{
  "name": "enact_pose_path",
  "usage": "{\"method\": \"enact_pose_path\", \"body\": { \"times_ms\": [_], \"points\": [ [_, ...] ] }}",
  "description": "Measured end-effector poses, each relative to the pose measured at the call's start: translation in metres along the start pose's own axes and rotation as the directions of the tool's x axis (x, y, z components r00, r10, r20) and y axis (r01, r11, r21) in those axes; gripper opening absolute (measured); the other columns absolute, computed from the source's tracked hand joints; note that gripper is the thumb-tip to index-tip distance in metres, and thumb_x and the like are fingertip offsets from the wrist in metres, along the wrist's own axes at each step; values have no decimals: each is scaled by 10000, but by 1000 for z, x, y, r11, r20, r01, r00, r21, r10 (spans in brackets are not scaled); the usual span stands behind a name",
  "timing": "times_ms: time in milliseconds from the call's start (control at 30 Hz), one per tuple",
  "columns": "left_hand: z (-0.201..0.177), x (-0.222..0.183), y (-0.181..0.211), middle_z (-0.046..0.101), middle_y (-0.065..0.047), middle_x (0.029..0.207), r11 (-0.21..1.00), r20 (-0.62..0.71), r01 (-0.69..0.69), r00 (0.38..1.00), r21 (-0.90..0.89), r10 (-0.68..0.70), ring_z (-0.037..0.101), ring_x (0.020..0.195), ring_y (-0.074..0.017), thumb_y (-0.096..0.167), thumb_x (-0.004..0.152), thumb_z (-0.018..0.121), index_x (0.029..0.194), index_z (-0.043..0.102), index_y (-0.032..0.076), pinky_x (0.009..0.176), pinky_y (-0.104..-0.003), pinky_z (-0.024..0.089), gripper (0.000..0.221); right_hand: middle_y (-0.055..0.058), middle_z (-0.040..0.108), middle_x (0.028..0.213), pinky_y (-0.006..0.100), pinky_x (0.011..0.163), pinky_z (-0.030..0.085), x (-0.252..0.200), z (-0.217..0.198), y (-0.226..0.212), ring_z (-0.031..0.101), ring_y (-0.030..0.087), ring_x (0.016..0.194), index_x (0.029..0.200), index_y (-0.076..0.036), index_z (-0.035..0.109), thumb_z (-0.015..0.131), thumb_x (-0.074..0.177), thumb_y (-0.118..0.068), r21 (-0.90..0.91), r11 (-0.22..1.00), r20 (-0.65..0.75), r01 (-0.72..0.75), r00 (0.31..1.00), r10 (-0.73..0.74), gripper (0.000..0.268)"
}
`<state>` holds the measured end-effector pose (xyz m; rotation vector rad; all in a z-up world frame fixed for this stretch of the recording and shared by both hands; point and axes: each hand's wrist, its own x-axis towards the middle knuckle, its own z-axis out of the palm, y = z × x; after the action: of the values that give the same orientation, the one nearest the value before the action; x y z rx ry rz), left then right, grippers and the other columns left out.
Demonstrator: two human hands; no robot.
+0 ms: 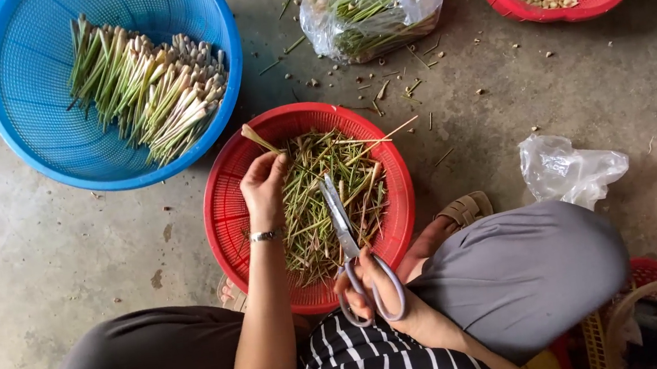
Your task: Trimming the ends of lemongrass stalks using scissors and sorting them into different baskets.
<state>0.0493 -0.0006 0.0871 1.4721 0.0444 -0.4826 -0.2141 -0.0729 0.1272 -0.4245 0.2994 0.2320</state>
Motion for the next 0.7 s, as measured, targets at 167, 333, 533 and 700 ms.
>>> {"method": "enact_pose_path", "body": {
  "times_ms": [167,333,533,700],
  "points": [
    [15,-16,-5,773,-97,936,986,70,3,997,-164,9,713,829,-135,103,875,774,1061,742,21,760,-228,594,206,25,546,617,234,448,384,3,20,-14,510,116,453,1029,42,666,285,834,-852,-73,977,-219,-202,959,182,991],
    [22,-26,-1,777,-84,929,993,146,3,989,-118,15,696,800,-127,86,870,781,1044,760,45,752,-238,586,181,14,537,571,246,408,327,10,2,-3,463,118,410,941,10,674,332,850,-839,27,988,-197,-154,968,156,920],
    [11,-14,38,775,-48,904,934,192,-230,964,273,182,665,703,-107,78,887,756,1002,751,87,640,-222,565,116,-7,445,460,240,302,241,7,9,-5,339,95,302,736,-47,570,500,968,-625,-78,997,-411,-13,911,-20,626],
    [-62,71,85,661,-42,691,237,149,-424,698,874,701,532,508,-202,-26,838,703,800,683,95,481,-330,454,128,-12,489,483,261,285,259,2,12,-20,355,97,305,780,-53,573,527,964,-593,-241,971,-437,5,892,-113,572]
  ]
}}
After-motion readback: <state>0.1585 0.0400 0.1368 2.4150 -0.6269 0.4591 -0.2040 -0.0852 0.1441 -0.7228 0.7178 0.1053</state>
